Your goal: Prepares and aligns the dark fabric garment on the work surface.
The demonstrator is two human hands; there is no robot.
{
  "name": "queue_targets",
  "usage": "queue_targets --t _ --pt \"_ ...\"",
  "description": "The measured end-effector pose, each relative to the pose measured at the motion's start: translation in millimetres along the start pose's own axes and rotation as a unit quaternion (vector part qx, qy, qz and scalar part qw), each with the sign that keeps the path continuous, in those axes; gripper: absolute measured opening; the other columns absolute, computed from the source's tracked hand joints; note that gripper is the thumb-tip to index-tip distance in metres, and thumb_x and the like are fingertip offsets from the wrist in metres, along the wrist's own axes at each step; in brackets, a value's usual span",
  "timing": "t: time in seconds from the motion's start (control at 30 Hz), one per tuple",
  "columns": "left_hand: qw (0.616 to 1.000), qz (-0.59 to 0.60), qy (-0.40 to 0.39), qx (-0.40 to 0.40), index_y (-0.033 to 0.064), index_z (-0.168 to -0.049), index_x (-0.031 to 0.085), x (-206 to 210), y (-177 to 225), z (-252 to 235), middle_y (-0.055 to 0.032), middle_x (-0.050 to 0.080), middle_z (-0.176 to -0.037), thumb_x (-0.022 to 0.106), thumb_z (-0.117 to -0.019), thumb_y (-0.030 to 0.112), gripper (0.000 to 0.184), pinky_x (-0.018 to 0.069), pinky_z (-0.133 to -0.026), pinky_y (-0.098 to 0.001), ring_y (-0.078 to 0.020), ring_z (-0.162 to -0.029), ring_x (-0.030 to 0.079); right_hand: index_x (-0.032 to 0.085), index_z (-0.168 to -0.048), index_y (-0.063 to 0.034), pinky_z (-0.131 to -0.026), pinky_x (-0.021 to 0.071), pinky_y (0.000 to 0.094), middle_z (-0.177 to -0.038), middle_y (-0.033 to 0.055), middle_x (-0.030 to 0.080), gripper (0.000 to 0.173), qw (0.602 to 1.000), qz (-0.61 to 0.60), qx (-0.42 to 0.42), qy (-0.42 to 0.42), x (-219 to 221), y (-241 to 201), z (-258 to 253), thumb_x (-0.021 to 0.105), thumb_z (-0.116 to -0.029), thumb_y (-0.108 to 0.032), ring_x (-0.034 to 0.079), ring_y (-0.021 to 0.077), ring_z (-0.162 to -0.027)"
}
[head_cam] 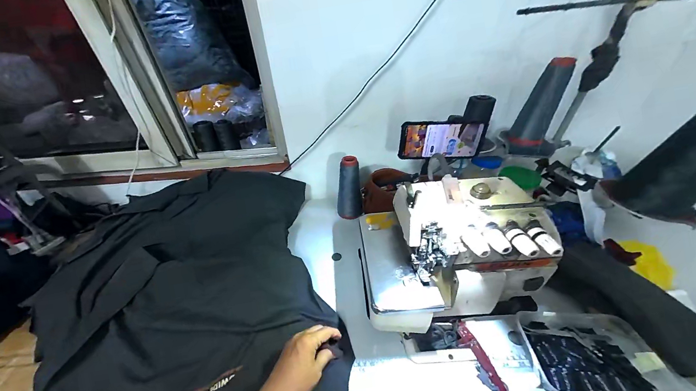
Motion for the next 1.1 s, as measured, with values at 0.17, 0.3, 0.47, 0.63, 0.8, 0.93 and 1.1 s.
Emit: queue_targets --t 0.17,0.3,0.47,0.63,0.8,0.93,1.1 --pt "0.995 0.062 0.075 0.018 -0.0021 -0.102 0.070 -0.8 -14.6 4.4 -0.0153 0.069 -0.104 0.055 -0.0997 0.010 0.019 0.0519 -0.095 -0.0408 -0.0243 -0.101 0.067 0.069 -0.118 0.0070 -0.083 0.0579 0.0372 -0.108 0.0217 0.066 0.029 0.979 -0.047 0.046 0.192 -46.4 27.1 -20.7 0.065 -0.0943 -0.009 0.068 0.0254 -0.091" --pt "0.975 0.180 0.127 0.033 0.0005 -0.097 0.067 -13.8 -17.6 12.9 -0.0047 0.064 -0.095 0.054 -0.0972 0.010 0.017 0.0497 -0.084 -0.0211 -0.0051 -0.090 0.060 0.074 -0.108 0.0040 -0.077 0.0562 0.0376 -0.099 0.0172 0.068 0.029 0.989 -0.093 0.079 0.086 -31.6 37.6 -55.0 0.064 -0.0992 -0.022 0.066 0.0214 -0.080" --pt "0.964 0.207 0.154 0.064 0.0036 -0.094 0.069 -17.3 -15.8 19.4 0.0002 0.065 -0.092 0.057 -0.0937 0.007 0.012 0.0513 -0.081 -0.0169 -0.0011 -0.088 0.062 0.065 -0.082 -0.0019 -0.053 0.0444 0.0243 -0.061 -0.0017 0.054 0.027 0.965 -0.233 0.102 0.055 -9.7 37.5 -78.4 0.060 -0.1023 -0.019 0.049 0.0045 -0.051" --pt "0.955 0.203 0.195 0.092 0.0051 -0.093 0.074 -28.2 -17.2 24.1 0.0011 0.069 -0.092 0.061 -0.0978 0.017 0.018 0.0515 -0.086 -0.0175 -0.0016 -0.093 0.063 0.075 -0.087 -0.0013 -0.058 0.0507 0.0194 -0.069 -0.0013 0.067 0.015 0.905 -0.366 0.054 0.210 -18.7 35.5 -78.2 0.065 -0.0963 -0.006 0.059 0.0011 -0.058" --pt "0.950 0.259 0.089 0.149 0.0052 -0.097 0.074 -44.2 18.0 36.2 0.0021 0.070 -0.092 0.061 -0.1009 0.018 0.019 0.0511 -0.084 -0.0157 0.0013 -0.091 0.063 0.073 -0.093 0.0020 -0.056 0.0534 0.0213 -0.075 0.0045 0.071 0.005 0.878 -0.391 0.048 0.271 -26.0 33.2 -70.5 0.072 -0.0886 -0.001 0.063 0.0054 -0.060" --pt "0.964 0.194 0.084 0.160 0.0036 -0.099 0.073 -40.7 25.1 34.5 -0.0025 0.069 -0.092 0.060 -0.1016 0.018 0.020 0.0513 -0.084 -0.0175 -0.0027 -0.090 0.063 0.072 -0.100 0.0038 -0.066 0.0562 0.0202 -0.080 0.0032 0.072 0.016 0.893 -0.374 0.005 0.249 -22.5 25.6 -61.7 0.067 -0.0850 0.005 0.066 0.0035 -0.070" --pt "0.974 0.141 0.128 0.124 0.0077 -0.096 0.075 -31.5 17.3 32.3 -0.0009 0.069 -0.090 0.063 -0.0999 0.024 0.020 0.0513 -0.082 -0.0167 -0.0027 -0.088 0.064 0.072 -0.107 0.0046 -0.067 0.0568 0.0210 -0.084 0.0047 0.072 0.023 0.904 -0.354 0.014 0.240 -19.9 21.7 -54.7 0.064 -0.0857 0.006 0.066 0.0043 -0.071"
Point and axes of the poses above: each hand's wrist, its own z-axis away from the middle knuckle, its own x-axis out of the palm, y = z × x, the point moved 6 cm from there along -z, towards the middle knuckle
